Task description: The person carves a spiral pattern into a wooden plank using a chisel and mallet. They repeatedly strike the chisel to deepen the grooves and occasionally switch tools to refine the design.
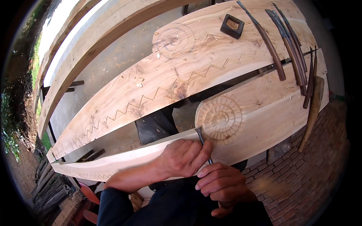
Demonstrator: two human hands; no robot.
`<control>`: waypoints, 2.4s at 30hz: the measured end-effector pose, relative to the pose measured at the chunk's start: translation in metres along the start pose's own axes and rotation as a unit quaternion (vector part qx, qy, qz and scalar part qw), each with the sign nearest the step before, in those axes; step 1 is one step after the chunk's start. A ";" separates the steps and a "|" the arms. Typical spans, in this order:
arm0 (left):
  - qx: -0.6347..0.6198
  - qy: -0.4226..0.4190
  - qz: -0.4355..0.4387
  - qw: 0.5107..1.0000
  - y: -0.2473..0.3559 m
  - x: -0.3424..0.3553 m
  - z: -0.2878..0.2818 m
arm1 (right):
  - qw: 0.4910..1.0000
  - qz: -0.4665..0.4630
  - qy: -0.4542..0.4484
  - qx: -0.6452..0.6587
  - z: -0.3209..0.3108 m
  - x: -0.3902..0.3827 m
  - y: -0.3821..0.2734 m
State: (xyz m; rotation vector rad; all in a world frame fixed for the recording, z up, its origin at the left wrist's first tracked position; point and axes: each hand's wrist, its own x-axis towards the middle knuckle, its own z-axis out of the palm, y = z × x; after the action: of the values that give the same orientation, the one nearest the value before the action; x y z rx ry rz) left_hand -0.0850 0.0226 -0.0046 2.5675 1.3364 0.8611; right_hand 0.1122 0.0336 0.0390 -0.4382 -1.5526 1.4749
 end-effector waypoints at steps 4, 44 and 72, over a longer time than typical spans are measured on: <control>-0.007 -0.002 -0.004 1.000 0.000 0.000 0.000 | 1.000 0.002 0.005 0.000 0.000 -0.001 0.001; -0.075 0.043 -0.058 0.995 0.000 -0.009 0.008 | 0.996 -0.003 -0.023 -0.088 0.022 0.011 -0.001; -0.037 0.008 -0.044 0.998 0.002 -0.003 0.001 | 0.991 -0.074 0.038 -0.107 0.026 0.002 0.016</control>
State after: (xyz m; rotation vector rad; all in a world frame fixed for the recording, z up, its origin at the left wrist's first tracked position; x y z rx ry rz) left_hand -0.0848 0.0191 -0.0060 2.4322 1.3822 0.9007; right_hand 0.0850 0.0227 0.0285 -0.4860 -1.6516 1.1711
